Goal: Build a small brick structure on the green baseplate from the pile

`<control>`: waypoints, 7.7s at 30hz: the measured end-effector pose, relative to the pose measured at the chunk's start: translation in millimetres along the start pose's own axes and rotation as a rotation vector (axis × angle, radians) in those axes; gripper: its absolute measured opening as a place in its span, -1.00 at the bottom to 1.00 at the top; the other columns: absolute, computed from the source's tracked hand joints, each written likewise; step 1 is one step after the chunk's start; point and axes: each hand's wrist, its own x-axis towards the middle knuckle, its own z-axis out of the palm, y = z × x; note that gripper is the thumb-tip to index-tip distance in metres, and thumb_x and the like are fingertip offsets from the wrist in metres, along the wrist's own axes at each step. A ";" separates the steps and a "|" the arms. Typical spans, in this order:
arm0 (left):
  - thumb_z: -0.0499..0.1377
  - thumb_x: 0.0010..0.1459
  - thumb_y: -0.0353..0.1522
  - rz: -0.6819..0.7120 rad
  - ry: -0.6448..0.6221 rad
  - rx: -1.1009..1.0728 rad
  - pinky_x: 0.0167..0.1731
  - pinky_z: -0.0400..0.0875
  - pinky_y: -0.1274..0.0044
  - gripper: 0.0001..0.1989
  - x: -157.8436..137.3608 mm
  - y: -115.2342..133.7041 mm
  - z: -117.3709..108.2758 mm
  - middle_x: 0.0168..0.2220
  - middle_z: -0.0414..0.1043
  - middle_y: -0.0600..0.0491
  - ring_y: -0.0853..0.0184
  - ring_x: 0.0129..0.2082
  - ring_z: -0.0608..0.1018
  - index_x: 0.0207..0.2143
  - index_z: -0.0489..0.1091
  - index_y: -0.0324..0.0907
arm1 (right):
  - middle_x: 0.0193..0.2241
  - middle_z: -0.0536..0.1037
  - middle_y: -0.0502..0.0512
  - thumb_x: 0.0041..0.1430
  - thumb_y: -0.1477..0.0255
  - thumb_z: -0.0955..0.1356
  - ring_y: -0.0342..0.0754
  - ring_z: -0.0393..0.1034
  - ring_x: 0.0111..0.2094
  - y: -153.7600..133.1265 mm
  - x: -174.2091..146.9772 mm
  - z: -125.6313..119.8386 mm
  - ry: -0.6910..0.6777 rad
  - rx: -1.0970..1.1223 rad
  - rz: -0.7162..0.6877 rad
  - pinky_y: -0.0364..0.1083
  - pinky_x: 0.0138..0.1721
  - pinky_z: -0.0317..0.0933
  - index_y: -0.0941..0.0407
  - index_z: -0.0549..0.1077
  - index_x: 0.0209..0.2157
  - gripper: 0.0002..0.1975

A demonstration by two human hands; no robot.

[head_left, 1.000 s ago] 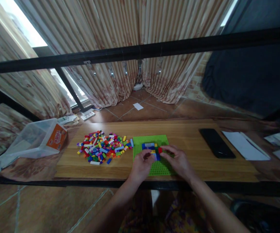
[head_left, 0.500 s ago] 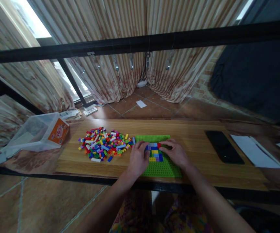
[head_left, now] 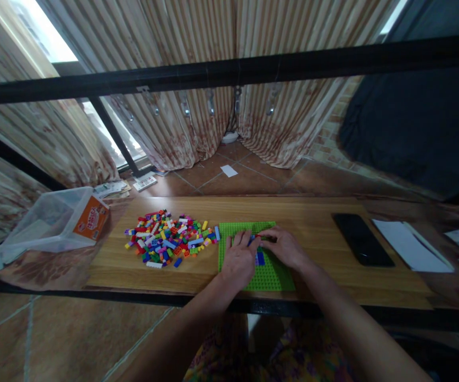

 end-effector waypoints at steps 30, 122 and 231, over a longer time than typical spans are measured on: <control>0.03 0.18 -0.44 -0.220 0.279 -0.350 0.11 0.30 0.21 -0.53 -113.4 -52.0 -11.1 0.12 0.32 -0.14 0.13 0.13 0.37 0.16 0.25 -0.16 | -0.26 0.54 0.22 0.18 0.19 0.23 0.09 0.42 -0.21 56.8 -72.9 -4.5 0.491 -0.269 -0.012 0.13 -0.09 0.29 0.11 0.53 -0.29 -0.66; 0.08 0.10 -0.43 -0.573 0.330 -0.167 -0.20 0.43 0.44 -0.88 -153.0 -168.2 -58.1 -0.17 0.38 -0.05 0.27 -0.25 0.52 -0.32 0.40 -0.19 | -0.33 0.53 0.23 0.21 0.23 0.19 0.07 0.38 -0.27 66.8 -76.4 4.9 0.592 -0.468 -0.071 0.04 -0.21 0.28 0.14 0.52 -0.31 -0.64; 0.15 0.16 -0.47 -0.004 0.278 -0.011 0.10 0.02 0.09 -0.82 3.5 -20.8 -5.4 -0.31 0.51 -0.02 0.14 -0.17 0.40 -0.31 0.51 -0.04 | -0.30 0.53 0.22 0.22 0.31 0.20 0.06 0.37 -0.23 57.3 -73.5 5.6 0.605 -0.362 -0.036 0.06 -0.14 0.28 0.12 0.53 -0.32 -0.70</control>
